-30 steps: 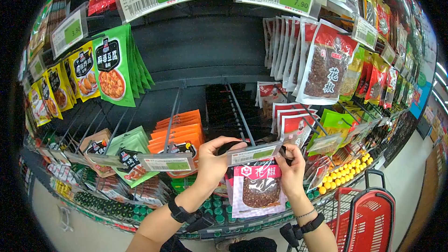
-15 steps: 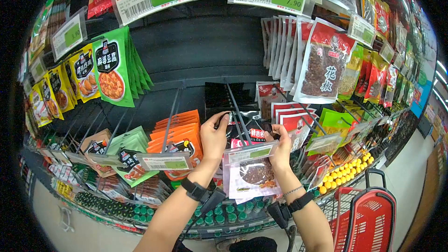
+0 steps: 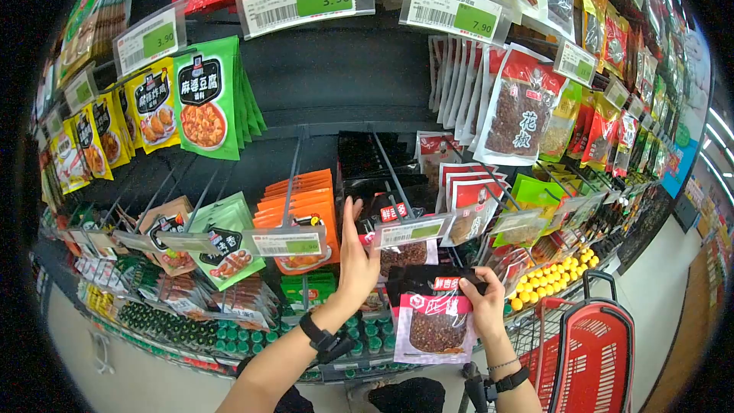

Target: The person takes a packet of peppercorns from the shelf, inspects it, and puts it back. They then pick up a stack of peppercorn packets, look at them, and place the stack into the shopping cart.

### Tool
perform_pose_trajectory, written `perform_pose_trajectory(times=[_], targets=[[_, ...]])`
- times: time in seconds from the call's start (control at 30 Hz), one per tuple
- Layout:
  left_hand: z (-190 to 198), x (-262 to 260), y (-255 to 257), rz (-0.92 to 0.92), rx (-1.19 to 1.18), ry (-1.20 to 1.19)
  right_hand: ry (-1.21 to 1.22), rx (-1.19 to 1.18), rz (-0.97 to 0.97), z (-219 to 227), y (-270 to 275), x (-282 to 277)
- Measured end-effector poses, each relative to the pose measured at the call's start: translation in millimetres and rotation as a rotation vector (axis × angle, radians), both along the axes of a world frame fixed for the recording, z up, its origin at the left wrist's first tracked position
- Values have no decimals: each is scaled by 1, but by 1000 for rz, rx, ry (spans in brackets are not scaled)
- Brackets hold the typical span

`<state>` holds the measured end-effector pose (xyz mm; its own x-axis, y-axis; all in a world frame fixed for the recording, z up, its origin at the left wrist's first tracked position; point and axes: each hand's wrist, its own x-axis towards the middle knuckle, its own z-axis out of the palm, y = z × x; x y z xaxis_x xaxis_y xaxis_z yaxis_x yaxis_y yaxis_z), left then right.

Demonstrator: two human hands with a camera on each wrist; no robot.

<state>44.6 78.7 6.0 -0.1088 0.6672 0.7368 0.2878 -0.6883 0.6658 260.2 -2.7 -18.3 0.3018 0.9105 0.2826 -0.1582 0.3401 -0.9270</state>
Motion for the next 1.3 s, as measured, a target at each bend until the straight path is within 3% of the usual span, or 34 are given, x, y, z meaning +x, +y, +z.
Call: perform_pose_trajectory(times=[0.17, 0.23, 0.3, 0.37, 0.5, 0.6, 0.63, 0.73, 0.8, 0.9, 1.03, 1.1, 1.2, 1.27, 1.3], targets=[[-36, -8, -68, 109, 47, 211, -26, -13, 50, -2, -26, 3], [-41, -12, -94, -212, 37, 99, 16, 1, 70, 5, -32, -4], [-46, -13, -102, -316, -48, -8, 95, -6, 135, 16, -40, -12], [-46, -17, -104, -624, -230, -230, 109, -13, 155, 21, -44, -20], [-36, -29, -107, -821, -215, -228, 208, 42, 138, 34, -46, -37], [-16, -22, -125, -671, -419, -349, 216, 45, 134, 41, -50, -45], [-16, -32, -124, -647, -557, -251, 217, 46, 131, 43, -52, -49], [-13, -30, -127, -593, -535, -360, 169, 20, 141, 50, -59, -55], [-10, -30, -127, -593, -652, -721, 109, 6, 149, 50, -64, -54], [14, -34, -139, -617, -638, -765, 2, -20, 164, 49, -70, -53], [14, -41, -138, -609, -562, -736, -90, -11, 152, 51, -82, -59], [15, -41, -139, -650, -561, -773, -247, 81, 97, 55, -86, -66], [24, -39, -140, -667, -518, -785, -236, 134, -18, 74, -94, -80], [44, -38, -135, -710, -486, -761, -233, 194, -90, 84, -90, -79], [61, -39, -132, -725, -474, -697, -372, 263, -189, 87, -82, -71]])
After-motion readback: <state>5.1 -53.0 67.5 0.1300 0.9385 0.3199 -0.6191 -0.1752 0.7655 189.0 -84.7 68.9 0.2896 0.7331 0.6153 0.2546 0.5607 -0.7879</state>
